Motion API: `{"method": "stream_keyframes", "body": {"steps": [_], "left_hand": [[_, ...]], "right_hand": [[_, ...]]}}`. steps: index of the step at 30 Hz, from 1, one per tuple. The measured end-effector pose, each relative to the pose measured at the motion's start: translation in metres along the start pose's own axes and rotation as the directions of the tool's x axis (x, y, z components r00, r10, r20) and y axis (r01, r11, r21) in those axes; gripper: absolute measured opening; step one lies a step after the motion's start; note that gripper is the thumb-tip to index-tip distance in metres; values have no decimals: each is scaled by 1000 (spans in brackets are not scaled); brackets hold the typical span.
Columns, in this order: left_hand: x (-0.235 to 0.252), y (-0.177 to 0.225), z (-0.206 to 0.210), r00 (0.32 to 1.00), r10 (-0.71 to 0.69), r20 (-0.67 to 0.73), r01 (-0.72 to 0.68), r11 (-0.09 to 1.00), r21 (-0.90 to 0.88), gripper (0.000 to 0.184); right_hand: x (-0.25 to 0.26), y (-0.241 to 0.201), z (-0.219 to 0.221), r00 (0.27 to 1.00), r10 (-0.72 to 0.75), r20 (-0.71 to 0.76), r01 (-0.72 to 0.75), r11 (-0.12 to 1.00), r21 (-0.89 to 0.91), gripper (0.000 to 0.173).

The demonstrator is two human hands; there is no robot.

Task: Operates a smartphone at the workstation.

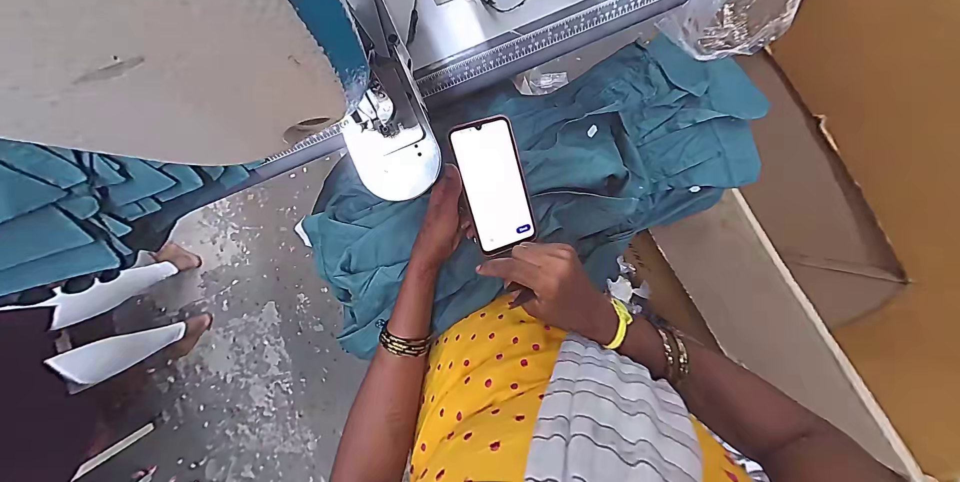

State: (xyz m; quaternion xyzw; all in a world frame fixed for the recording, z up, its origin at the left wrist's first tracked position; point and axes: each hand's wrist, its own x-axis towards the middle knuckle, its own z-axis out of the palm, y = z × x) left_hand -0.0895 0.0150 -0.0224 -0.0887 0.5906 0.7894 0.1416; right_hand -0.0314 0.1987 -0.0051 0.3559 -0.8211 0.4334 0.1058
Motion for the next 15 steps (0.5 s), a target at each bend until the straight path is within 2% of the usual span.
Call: {"method": "stream_keyframes", "body": {"steps": [7,12,15], "left_hand": [[0,1,2,1000,-13,-21,13,1000,10,43],[-1,1,2,999,-20,-34,20,1000,18,42],[0,0,2,999,-22,-31,22,1000,-4,43]], "right_hand": [[3,9,-7,998,51,-35,-53,997,-64,21],[1,19,-14,986,128,-108,-153,951,-268,25],[-3,21,-15,983,128,-131,-165,929,-332,27]]}}
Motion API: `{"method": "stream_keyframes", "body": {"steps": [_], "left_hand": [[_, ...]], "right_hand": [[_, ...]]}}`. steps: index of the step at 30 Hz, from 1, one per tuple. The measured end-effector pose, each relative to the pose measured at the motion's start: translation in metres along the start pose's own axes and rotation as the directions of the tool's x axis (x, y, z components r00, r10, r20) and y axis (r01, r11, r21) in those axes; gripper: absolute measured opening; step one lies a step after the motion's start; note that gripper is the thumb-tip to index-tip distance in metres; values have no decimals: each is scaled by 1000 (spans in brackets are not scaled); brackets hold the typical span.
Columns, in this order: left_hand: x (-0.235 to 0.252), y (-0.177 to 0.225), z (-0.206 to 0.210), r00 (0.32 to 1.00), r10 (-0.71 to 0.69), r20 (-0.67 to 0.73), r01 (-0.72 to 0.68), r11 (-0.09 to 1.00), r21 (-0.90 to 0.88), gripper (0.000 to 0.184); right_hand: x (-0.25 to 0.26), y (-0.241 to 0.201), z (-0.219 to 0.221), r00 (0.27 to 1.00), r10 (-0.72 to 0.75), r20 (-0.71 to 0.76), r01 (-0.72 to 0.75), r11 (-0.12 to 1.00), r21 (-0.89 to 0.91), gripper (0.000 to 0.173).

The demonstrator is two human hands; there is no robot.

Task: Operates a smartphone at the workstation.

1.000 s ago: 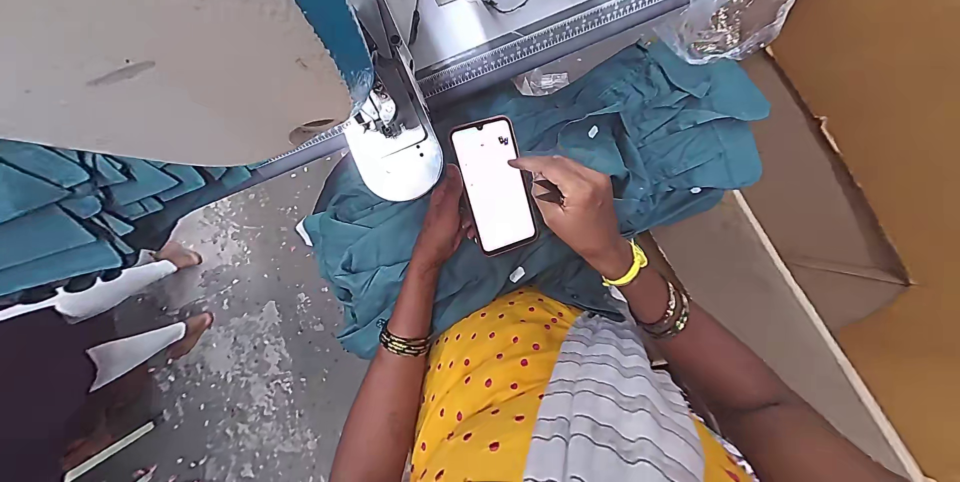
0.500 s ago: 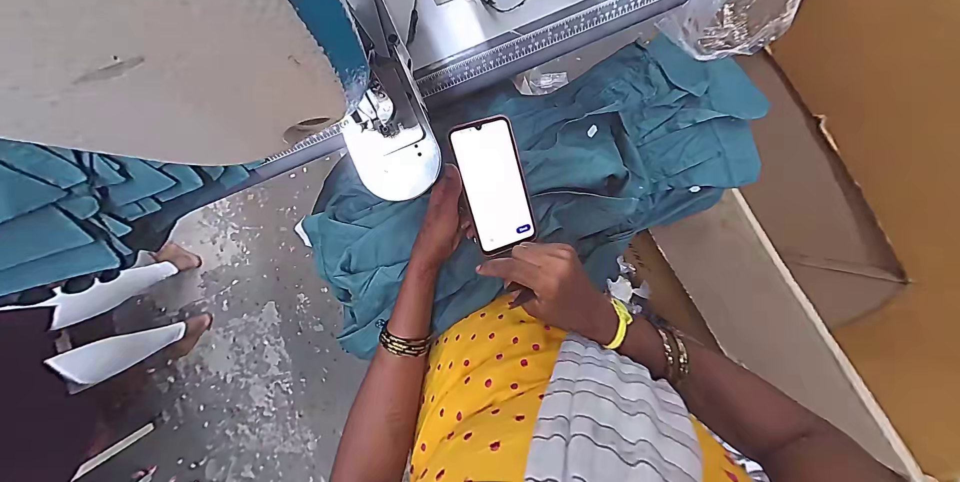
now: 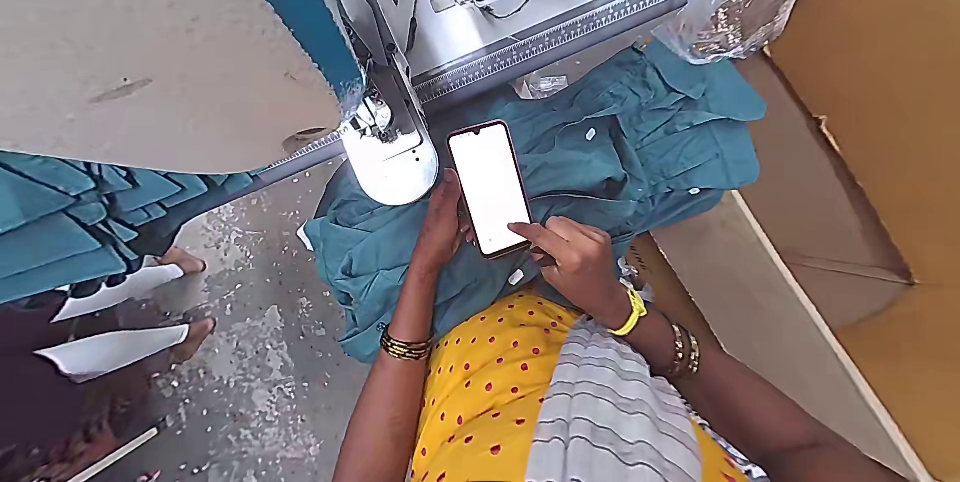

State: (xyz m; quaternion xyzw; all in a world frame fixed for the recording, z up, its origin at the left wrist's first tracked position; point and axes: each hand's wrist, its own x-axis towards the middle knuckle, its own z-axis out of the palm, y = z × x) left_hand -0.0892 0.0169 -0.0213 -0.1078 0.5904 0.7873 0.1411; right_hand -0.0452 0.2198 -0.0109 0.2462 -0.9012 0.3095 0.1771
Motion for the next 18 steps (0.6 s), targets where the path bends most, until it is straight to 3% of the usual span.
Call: {"method": "stream_keyframes", "body": {"steps": [11,18], "left_hand": [[0,-1,0,1000,-3,-8,3,1000,-4,45],[0,0,0,1000,-3,-10,3,1000,0,47]], "right_hand": [[-5,3,4,999,-32,30,32,999,-6,30],[-5,10,0,999,46,-18,-46,998,-38,30]]}}
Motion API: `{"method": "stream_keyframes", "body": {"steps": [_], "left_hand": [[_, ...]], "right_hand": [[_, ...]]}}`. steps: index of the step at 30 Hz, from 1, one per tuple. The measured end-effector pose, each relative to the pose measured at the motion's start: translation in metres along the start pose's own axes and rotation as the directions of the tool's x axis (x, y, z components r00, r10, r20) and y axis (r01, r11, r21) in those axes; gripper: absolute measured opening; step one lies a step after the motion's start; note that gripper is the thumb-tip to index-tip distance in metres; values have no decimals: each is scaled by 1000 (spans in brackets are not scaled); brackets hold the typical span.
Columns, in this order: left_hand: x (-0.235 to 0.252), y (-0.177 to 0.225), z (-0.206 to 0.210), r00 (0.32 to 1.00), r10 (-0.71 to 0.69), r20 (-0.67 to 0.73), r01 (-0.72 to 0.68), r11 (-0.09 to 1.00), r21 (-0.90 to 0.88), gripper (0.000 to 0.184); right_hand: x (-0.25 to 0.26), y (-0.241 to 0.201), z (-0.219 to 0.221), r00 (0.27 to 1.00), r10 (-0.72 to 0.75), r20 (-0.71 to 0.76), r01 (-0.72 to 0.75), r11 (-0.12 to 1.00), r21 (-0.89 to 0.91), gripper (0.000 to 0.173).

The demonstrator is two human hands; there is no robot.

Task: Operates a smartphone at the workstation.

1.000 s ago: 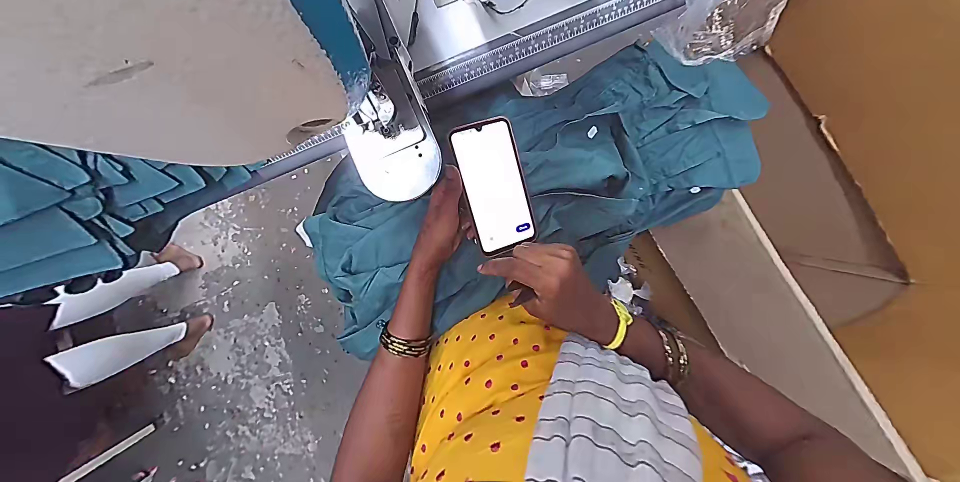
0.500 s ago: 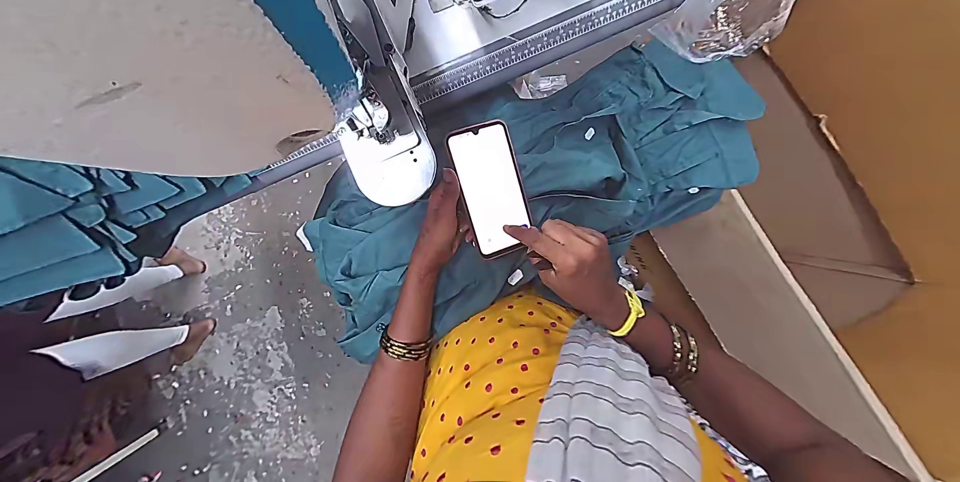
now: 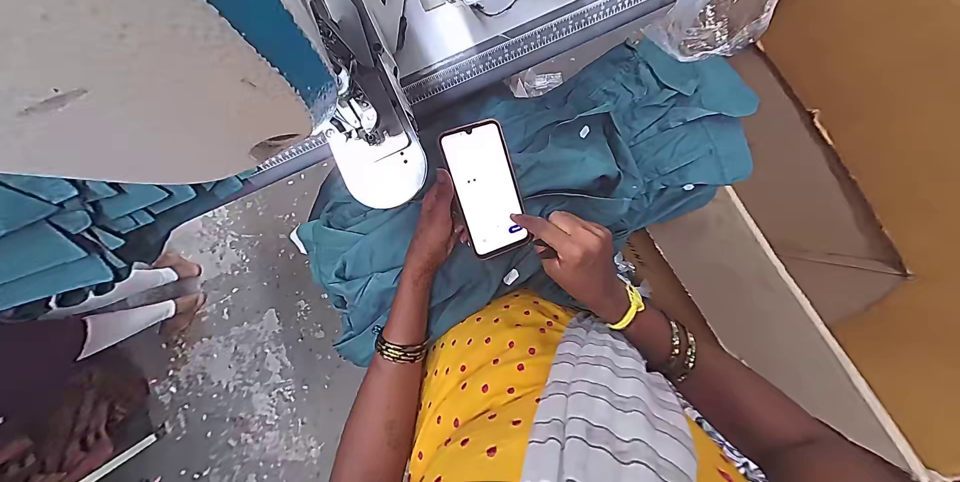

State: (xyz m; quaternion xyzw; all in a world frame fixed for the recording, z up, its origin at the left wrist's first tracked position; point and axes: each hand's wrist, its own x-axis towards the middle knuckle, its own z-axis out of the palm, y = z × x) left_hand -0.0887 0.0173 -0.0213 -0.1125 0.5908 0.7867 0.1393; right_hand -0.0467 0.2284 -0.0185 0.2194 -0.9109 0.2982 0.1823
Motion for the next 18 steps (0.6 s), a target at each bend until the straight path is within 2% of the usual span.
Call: {"method": "stream_keyframes", "body": {"steps": [10,18], "left_hand": [[0,2,0,1000,-11,-8,12,1000,13,47],[1,0,-2,1000,8,14,-9,1000,17,47]], "right_hand": [[2,1,0,1000,-2,0,2,1000,14,30],[1,-19,7,991,-114,67,105,986,126,29]]}}
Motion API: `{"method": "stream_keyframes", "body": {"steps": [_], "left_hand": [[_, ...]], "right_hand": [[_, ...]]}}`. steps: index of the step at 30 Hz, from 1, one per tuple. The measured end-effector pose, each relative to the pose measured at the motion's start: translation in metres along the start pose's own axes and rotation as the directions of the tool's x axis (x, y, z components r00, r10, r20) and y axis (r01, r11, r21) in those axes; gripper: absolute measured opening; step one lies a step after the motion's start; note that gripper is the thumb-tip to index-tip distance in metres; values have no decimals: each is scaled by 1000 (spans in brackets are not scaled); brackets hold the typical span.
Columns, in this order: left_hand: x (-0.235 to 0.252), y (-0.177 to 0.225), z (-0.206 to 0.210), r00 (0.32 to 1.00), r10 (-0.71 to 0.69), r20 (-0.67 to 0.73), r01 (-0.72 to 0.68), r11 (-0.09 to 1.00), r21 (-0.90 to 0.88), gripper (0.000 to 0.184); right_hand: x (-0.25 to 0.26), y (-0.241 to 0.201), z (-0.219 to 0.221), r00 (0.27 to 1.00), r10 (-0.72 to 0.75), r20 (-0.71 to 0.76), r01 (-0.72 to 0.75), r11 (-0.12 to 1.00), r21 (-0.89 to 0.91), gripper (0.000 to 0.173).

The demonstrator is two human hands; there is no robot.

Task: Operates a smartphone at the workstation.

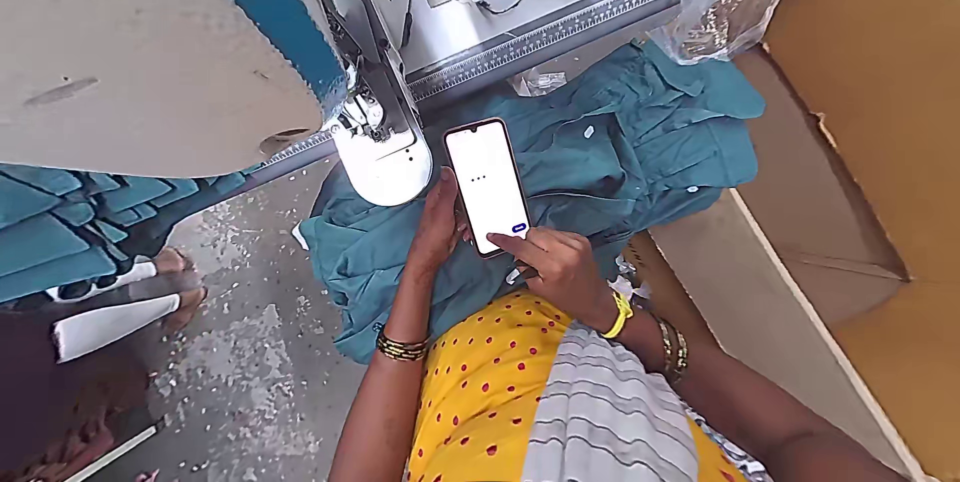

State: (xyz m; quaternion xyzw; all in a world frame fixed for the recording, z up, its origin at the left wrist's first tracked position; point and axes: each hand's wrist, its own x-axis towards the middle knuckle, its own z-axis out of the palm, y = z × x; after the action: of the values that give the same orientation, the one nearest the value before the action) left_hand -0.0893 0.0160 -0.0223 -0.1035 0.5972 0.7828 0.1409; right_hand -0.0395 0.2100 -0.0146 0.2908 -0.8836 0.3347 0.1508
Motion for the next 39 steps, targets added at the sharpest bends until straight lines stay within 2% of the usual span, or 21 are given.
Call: {"method": "stream_keyframes", "body": {"steps": [8,21,30,39], "left_hand": [[0,2,2,999,-28,-21,27,999,-29,45],[0,0,1,1000,-5,-7,4,1000,-17,46],[-1,3,3,999,-23,-29,23,1000,-10,47],[0,0,1,1000,-7,-17,7,1000,19,48]], "right_hand": [[4,-2,4,999,-1,-43,0,1000,-22,29],[-4,5,-3,993,92,-75,-96,993,-62,25],[-4,6,1,996,48,-71,-54,996,-78,29],[-9,6,-2,993,3,-120,-10,998,-58,22]]}}
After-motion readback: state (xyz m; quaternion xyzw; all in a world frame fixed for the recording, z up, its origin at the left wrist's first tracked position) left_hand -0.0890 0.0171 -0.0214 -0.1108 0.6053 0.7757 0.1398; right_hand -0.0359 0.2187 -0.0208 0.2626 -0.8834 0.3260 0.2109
